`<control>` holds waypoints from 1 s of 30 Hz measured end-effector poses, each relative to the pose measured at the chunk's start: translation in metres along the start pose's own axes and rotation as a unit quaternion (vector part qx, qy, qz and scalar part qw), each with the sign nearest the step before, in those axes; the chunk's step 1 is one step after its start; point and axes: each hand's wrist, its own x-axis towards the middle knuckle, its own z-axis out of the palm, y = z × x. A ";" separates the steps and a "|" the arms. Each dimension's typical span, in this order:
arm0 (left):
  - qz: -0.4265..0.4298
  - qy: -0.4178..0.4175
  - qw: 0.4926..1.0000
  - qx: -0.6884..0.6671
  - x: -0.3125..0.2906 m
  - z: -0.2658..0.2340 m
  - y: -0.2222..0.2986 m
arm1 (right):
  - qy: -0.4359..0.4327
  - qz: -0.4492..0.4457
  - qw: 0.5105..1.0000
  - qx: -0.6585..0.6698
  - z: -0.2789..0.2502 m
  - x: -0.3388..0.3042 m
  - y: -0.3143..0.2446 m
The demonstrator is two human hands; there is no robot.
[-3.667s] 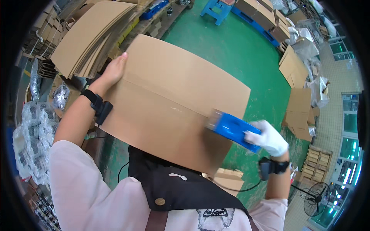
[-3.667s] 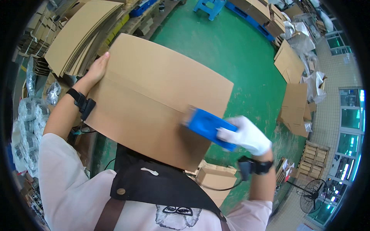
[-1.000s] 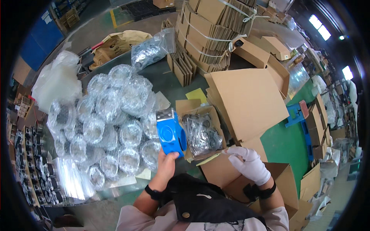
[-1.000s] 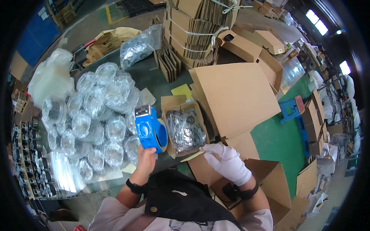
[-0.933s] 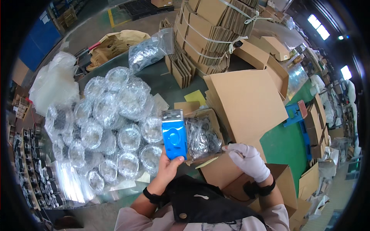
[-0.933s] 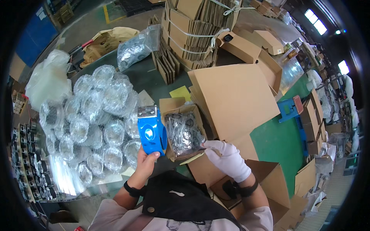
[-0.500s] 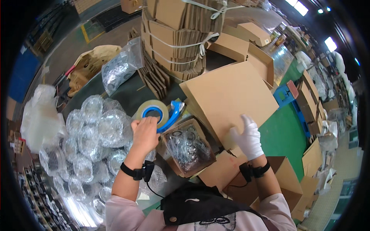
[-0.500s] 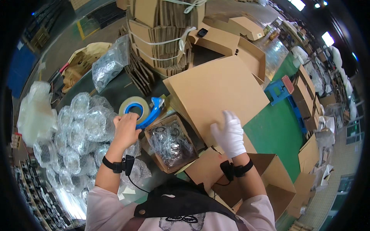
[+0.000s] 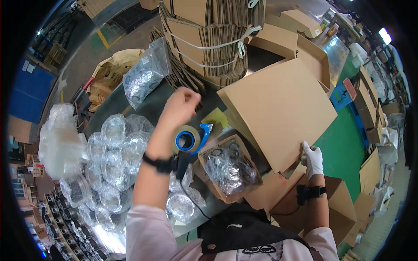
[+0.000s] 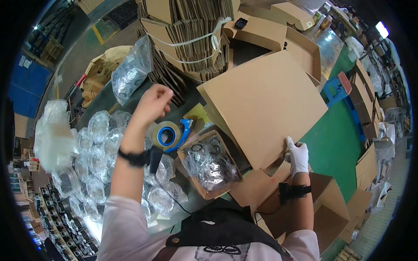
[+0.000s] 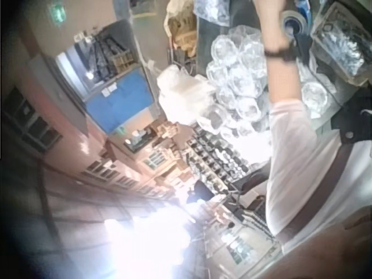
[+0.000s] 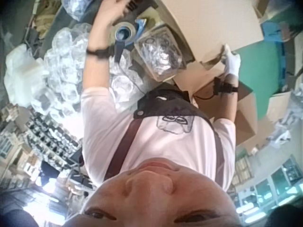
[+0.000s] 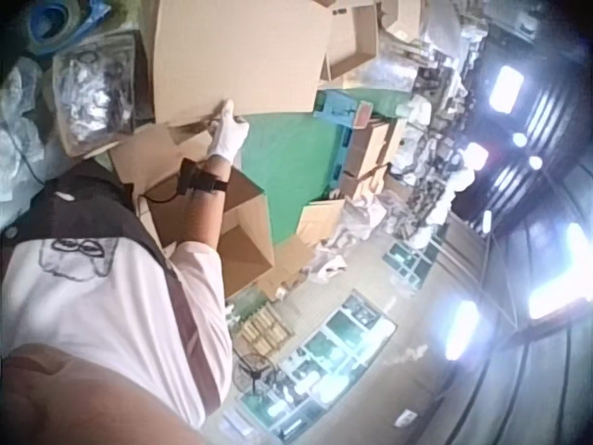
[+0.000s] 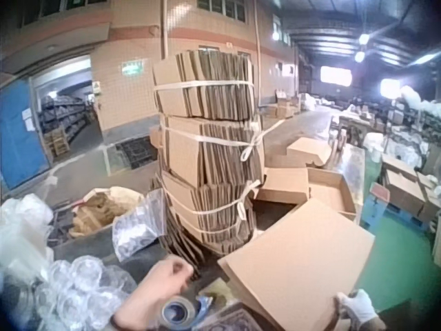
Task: Packing metal parts wrapped in protective bubble wrap into cardboard boxes with dividers and sealing with tape.
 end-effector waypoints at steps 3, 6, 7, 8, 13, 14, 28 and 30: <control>-0.118 0.392 0.905 0.116 0.085 0.018 -0.093 | -0.010 -0.007 1.000 -0.016 0.014 0.006 0.009; -0.121 0.388 0.913 -0.026 0.123 0.006 -0.119 | -0.024 0.017 0.998 0.052 0.017 -0.009 -0.002; -0.092 0.318 0.929 -0.164 0.121 0.015 -0.115 | -0.045 0.042 0.993 0.098 0.008 0.000 0.008; -0.094 0.312 0.930 -0.169 0.123 0.023 -0.119 | -0.039 0.043 0.994 0.095 0.003 0.003 0.010; -0.055 0.298 0.943 -0.140 0.105 -0.021 -0.151 | -0.012 0.019 0.992 0.128 0.021 -0.020 0.001; -0.054 0.301 0.942 -0.139 0.099 -0.027 -0.148 | 0.026 -0.004 0.993 0.117 0.032 -0.026 0.006; -0.116 0.253 0.953 0.122 0.082 -0.023 -0.090 | -0.112 0.084 0.989 0.051 0.030 -0.102 0.014; -0.133 0.141 0.973 0.124 0.086 -0.027 -0.074 | -0.067 -0.003 0.997 -0.048 0.025 -0.113 0.010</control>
